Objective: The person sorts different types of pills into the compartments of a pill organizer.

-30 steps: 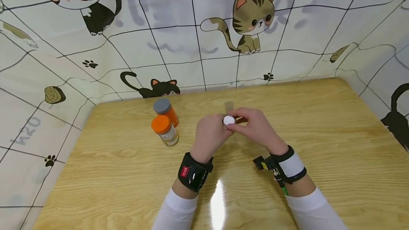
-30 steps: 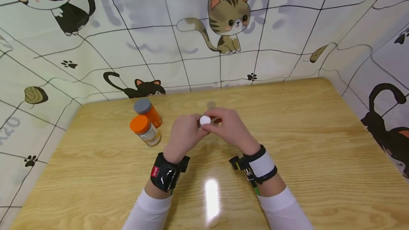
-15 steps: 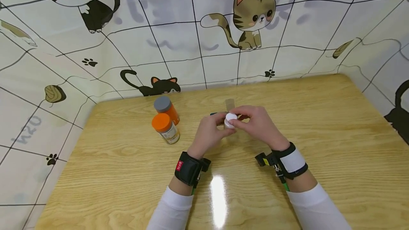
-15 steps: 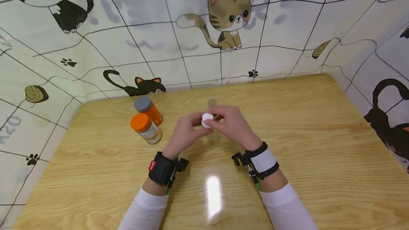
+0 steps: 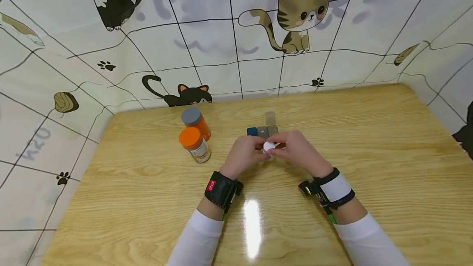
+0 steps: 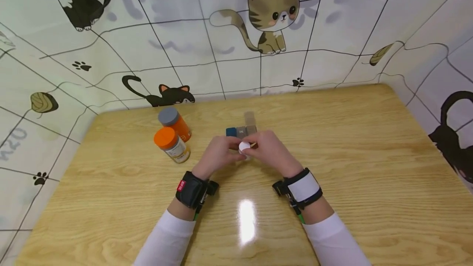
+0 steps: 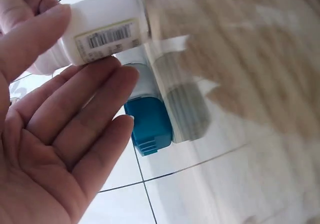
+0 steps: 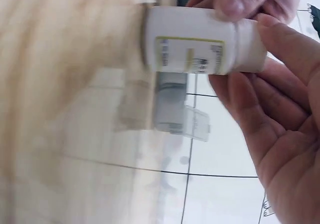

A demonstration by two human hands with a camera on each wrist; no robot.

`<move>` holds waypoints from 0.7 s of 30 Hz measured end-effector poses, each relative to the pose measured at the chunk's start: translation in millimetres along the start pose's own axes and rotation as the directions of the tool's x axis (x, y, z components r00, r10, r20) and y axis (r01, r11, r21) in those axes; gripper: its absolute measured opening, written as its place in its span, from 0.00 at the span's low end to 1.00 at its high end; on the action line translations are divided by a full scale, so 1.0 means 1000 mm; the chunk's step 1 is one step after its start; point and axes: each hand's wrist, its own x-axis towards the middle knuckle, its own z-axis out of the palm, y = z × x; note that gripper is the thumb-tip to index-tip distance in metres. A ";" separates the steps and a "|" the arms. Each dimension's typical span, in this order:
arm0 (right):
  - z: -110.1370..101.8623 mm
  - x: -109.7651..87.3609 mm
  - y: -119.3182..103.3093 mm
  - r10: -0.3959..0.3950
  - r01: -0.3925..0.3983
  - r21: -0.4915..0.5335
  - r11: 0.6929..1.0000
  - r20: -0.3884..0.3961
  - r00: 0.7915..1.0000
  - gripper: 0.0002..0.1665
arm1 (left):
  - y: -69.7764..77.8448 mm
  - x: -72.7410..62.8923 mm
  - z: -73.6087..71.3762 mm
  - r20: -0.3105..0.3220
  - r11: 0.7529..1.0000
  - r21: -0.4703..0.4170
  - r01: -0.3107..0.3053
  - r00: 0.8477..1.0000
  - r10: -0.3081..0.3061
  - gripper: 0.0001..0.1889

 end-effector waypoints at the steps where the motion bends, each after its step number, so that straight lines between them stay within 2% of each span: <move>1: 0.000 -0.001 0.001 0.010 -0.010 0.005 1.000 0.003 1.000 0.09 | 0.001 0.001 0.000 0.007 1.000 0.005 0.001 1.000 -0.001 0.12; 6: 0.004 -0.003 0.007 0.048 -0.047 0.029 0.998 -0.006 0.999 0.11 | 0.005 0.003 -0.001 0.042 1.000 -0.001 0.003 0.999 -0.003 0.11; 9: 0.006 -0.003 0.008 0.054 -0.053 0.048 0.997 -0.020 0.998 0.13 | 0.006 0.004 -0.001 0.039 1.000 -0.002 0.003 0.999 -0.003 0.09; 14: 0.011 -0.005 0.010 0.075 -0.069 0.118 0.991 -0.047 0.996 0.14 | 0.004 0.004 0.000 0.031 0.999 0.049 0.010 0.999 -0.011 0.08; 17: 0.016 -0.007 0.011 0.137 -0.126 0.183 0.975 -0.051 0.989 0.16 | 0.003 0.005 0.000 0.039 0.996 0.083 0.008 0.999 -0.012 0.08; 21: 0.022 -0.009 0.015 0.245 -0.220 0.268 0.938 -0.061 0.968 0.17 | 0.002 0.006 -0.001 0.048 0.994 0.105 -0.016 0.999 0.011 0.09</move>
